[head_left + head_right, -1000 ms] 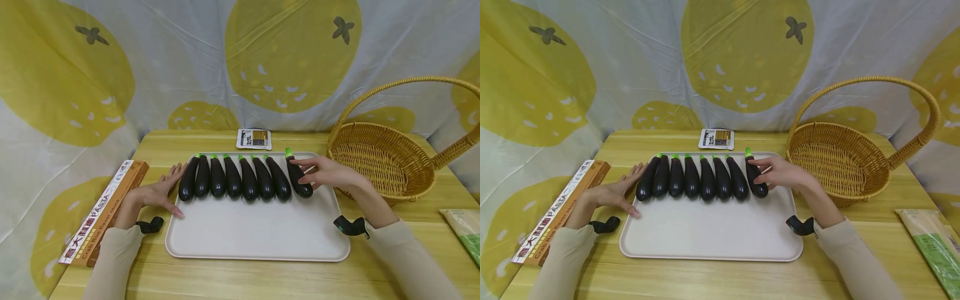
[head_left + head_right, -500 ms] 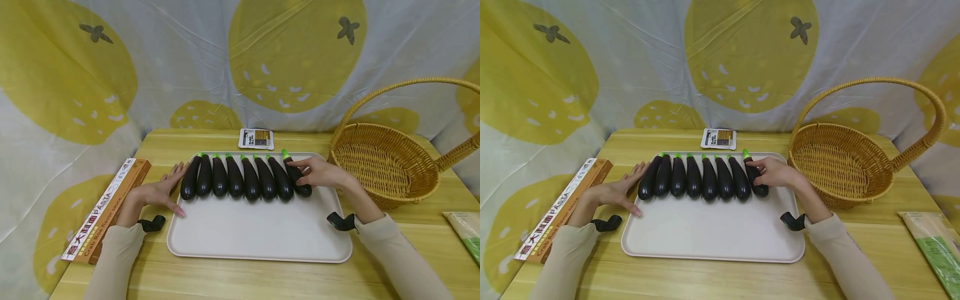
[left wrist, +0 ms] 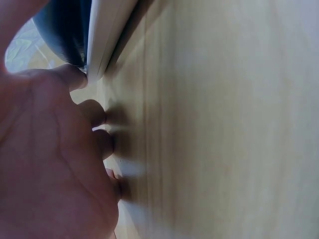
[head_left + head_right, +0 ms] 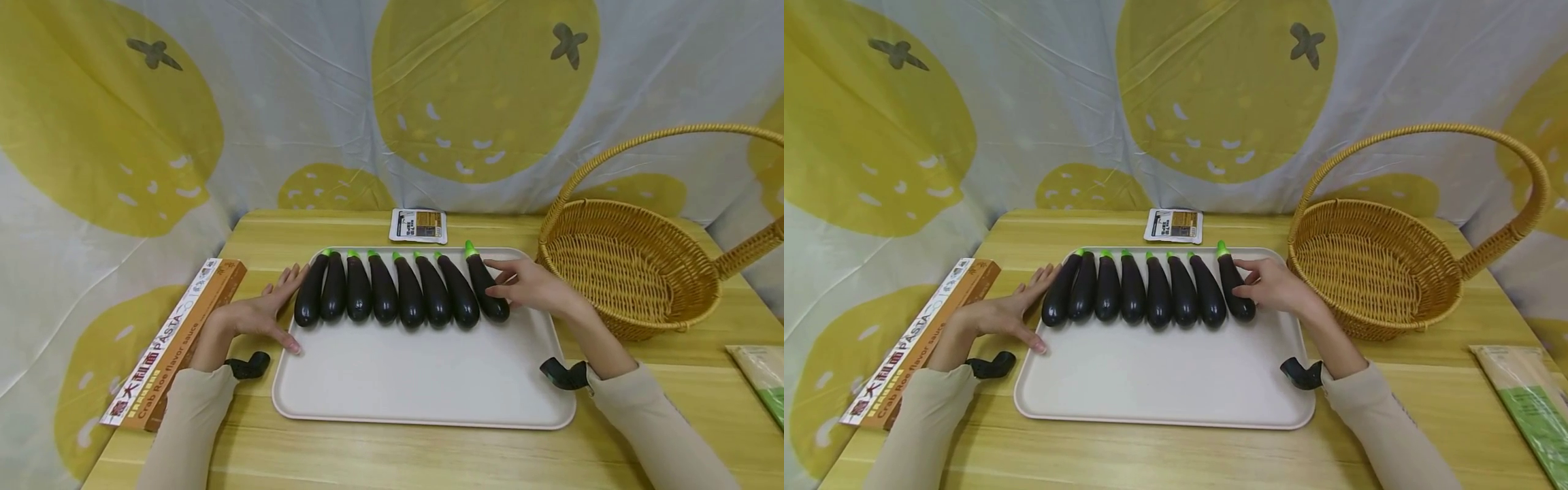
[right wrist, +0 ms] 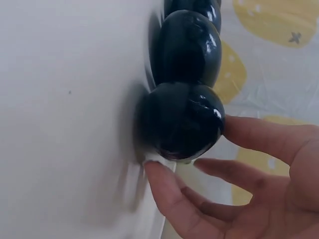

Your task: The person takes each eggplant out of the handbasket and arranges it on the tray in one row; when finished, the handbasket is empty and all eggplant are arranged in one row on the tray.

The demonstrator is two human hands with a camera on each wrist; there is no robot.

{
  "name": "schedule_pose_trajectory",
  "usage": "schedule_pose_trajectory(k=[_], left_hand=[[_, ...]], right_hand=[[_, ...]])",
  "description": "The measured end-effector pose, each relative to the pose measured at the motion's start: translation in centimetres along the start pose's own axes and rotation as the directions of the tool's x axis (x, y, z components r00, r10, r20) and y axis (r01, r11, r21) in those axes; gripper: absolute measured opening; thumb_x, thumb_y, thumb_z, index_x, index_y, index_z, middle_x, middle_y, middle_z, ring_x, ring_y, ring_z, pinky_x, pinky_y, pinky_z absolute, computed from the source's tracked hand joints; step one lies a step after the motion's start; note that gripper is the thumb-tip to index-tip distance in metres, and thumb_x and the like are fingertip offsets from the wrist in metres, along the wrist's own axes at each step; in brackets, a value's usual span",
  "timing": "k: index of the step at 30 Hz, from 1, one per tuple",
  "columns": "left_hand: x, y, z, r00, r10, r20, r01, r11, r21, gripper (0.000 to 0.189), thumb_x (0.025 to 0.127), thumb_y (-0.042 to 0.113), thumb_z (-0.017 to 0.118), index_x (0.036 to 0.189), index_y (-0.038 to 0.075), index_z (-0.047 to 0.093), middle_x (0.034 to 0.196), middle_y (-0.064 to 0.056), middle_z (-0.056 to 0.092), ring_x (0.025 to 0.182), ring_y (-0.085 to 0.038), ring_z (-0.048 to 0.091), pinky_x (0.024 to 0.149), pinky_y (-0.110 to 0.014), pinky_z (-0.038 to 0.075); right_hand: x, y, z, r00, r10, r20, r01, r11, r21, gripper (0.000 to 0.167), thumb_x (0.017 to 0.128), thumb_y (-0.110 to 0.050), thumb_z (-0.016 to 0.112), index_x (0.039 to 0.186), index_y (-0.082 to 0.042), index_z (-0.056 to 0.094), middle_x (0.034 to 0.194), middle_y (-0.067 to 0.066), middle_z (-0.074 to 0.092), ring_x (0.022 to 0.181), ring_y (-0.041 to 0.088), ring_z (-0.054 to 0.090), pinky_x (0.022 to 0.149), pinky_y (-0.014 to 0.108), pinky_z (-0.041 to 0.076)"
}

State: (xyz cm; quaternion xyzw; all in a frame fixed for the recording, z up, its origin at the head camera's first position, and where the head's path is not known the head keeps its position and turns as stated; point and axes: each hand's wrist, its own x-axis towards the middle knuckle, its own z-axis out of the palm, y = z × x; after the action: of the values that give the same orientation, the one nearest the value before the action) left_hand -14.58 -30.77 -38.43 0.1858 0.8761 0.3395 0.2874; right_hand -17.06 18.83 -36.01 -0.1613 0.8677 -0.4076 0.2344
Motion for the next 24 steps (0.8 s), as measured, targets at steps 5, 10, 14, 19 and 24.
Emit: schedule_pose_trajectory(k=[5,10,14,19,24], left_hand=[[-0.1,0.0,0.0,1.000,-0.003,-0.003,0.003,1.000,0.005,0.151,0.067,0.030,0.098,0.166,0.016,-0.015,0.165,-0.025,-0.034,0.152,-0.046,-0.033,0.119,-0.073,-0.019],[0.0,-0.1,0.0,1.000,0.008,-0.002,-0.008,1.000,0.008,0.151,0.067,0.030,0.098,0.166,0.016,-0.014,0.165,-0.026,-0.033,0.152,-0.047,-0.033,0.119,-0.074,-0.019],[0.1,-0.1,0.1,1.000,0.002,-0.004,-0.002,1.000,0.013,0.151,0.066,0.030,0.098,0.166,0.016,-0.014,0.165,-0.026,-0.033,0.152,-0.047,-0.033,0.119,-0.074,-0.019],[0.1,-0.1,0.1,1.000,-0.006,-0.004,0.006,1.000,0.004,0.151,0.067,0.030,0.098,0.166,0.017,-0.014,0.165,-0.025,-0.034,0.152,-0.046,-0.033,0.119,-0.074,-0.019],[0.1,-0.1,0.1,1.000,-0.001,-0.004,0.001,1.000,-0.005,0.151,0.066,0.029,0.099,0.166,0.017,-0.014,0.165,-0.025,-0.034,0.152,-0.046,-0.034,0.118,-0.074,-0.019]], right_hand=[[0.2,-0.1,0.3,1.000,0.006,-0.002,-0.006,1.000,-0.028,0.071,0.099,-0.017,0.068,0.158,0.005,0.035,0.110,0.024,0.072,0.077,0.014,0.066,0.065,0.030,0.058],[0.4,-0.3,0.6,0.994,0.014,-0.107,-0.030,0.988,-0.150,0.070,0.094,-0.019,0.072,0.152,0.008,0.044,0.099,0.020,0.074,0.068,0.014,0.063,0.063,0.028,0.052],[0.7,-0.5,1.2,0.985,-0.020,-0.169,-0.023,0.969,-0.246,0.066,0.092,-0.018,0.075,0.148,0.007,0.051,0.084,0.015,0.071,0.067,0.014,0.061,0.062,0.026,0.048],[0.7,-0.4,1.7,0.988,-0.043,-0.146,0.004,0.967,-0.254,0.067,0.095,-0.020,0.072,0.152,0.003,0.047,0.089,0.017,0.071,0.073,0.019,0.063,0.062,0.027,0.049],[0.4,-0.1,1.6,0.993,-0.044,-0.109,0.021,0.979,-0.205,0.062,0.102,-0.021,0.063,0.155,0.001,0.042,0.107,0.023,0.072,0.091,0.026,0.067,0.069,0.028,0.050]])
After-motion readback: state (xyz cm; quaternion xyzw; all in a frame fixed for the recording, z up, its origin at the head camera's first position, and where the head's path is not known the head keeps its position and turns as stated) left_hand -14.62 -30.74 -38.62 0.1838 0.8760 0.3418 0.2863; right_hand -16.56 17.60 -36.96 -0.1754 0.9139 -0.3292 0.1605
